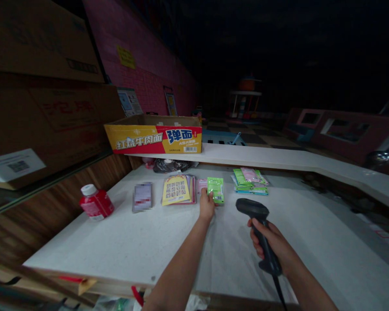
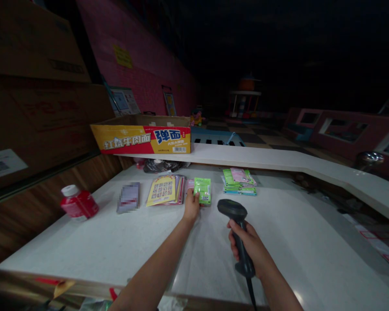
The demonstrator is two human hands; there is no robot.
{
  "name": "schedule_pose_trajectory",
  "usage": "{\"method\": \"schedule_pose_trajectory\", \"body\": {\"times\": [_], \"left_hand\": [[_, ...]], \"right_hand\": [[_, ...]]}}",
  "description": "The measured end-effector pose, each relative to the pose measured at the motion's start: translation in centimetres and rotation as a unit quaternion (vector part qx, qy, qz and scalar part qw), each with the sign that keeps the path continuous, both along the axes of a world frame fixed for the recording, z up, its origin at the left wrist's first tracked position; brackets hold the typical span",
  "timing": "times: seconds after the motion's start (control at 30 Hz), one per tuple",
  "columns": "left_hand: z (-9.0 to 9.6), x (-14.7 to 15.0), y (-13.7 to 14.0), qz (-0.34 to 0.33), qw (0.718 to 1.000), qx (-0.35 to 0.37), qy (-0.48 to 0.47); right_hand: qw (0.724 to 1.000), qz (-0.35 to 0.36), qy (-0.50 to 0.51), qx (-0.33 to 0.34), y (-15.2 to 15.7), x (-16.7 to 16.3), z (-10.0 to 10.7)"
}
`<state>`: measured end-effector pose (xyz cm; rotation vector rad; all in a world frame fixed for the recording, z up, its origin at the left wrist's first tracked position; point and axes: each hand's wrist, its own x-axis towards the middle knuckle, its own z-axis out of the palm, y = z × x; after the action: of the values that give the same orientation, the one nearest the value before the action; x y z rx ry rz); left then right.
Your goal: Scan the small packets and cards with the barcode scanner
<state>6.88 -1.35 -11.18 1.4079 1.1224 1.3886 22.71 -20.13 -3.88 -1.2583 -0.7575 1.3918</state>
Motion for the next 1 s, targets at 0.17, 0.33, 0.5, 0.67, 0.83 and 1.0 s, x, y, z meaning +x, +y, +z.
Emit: {"method": "schedule_pose_trajectory", "body": {"times": [0.17, 0.33, 0.5, 0.67, 0.83, 1.0], "left_hand": [[0.3, -0.1, 0.0, 0.002, 1.000, 0.005, -0.001], [0.4, -0.2, 0.2, 0.001, 1.000, 0.008, -0.007], [0.4, -0.3, 0.5, 0.012, 1.000, 0.011, -0.022], [0.8, -0.5, 0.4, 0.004, 0.997, -0.014, -0.077], [1.2, -0.7, 0.4, -0.017, 0.983, -0.035, -0.177], [3.2, 1.9, 0.9, -0.069, 0.966, -0.099, -0.229]], "right_hand": [[1.000, 0.000, 0.015, 0.009, 0.6, 1.0, -0.5], [0.996, -0.020, 0.083, 0.011, 2.4, 4.7, -2.0], [0.970, -0.052, 0.234, 0.039, 3.5, 8.5, -3.8], [0.950, -0.032, 0.304, 0.056, 4.0, 9.6, -4.8], [0.940, -0.031, 0.338, 0.038, 4.7, 9.6, -4.9], [0.925, -0.024, 0.378, 0.035, 5.2, 9.9, -5.4]]}}
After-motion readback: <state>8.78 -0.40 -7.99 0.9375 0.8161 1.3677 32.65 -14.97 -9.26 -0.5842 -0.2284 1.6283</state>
